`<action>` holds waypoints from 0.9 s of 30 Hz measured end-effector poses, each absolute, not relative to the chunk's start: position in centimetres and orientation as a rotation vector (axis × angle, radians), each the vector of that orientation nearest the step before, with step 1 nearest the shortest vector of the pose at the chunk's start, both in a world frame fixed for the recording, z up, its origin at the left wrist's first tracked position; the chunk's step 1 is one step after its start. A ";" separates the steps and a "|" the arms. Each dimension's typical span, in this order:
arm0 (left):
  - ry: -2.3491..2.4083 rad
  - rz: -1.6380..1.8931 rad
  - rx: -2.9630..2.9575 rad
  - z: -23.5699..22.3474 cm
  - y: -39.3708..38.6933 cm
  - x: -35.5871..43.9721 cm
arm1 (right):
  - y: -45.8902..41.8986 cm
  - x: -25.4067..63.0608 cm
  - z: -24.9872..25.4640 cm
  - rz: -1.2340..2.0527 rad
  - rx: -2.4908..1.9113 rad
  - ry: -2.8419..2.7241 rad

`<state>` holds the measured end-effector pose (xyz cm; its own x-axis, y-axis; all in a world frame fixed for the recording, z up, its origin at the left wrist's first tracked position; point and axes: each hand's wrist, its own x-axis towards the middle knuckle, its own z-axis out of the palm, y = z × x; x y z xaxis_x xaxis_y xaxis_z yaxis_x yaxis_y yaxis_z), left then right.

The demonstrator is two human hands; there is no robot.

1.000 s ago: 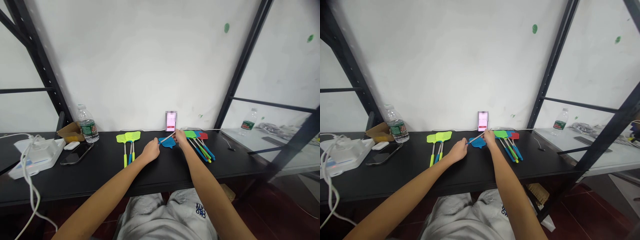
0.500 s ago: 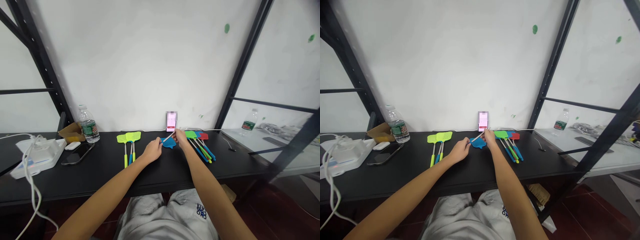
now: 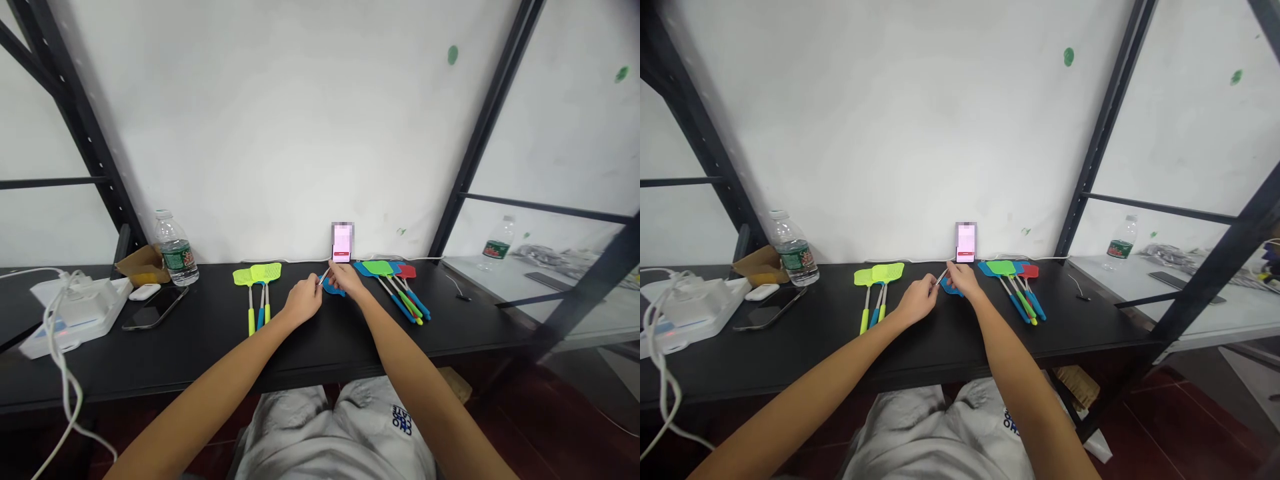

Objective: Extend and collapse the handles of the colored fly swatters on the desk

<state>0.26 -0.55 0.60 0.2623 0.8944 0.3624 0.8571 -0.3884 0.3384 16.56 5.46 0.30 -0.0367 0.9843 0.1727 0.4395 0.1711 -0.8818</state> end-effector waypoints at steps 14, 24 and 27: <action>1.827 0.655 2.346 0.4 -0.3 0.4 | 4.7 16.2 0.1 0.094 -2.218 -1.650; 1.831 0.651 2.352 0.3 -0.3 0.3 | 4.8 17.5 1.4 0.374 -2.230 -1.718; 1.822 0.654 2.359 0.3 -0.3 0.2 | 5.4 18.3 0.7 0.429 -2.118 -1.673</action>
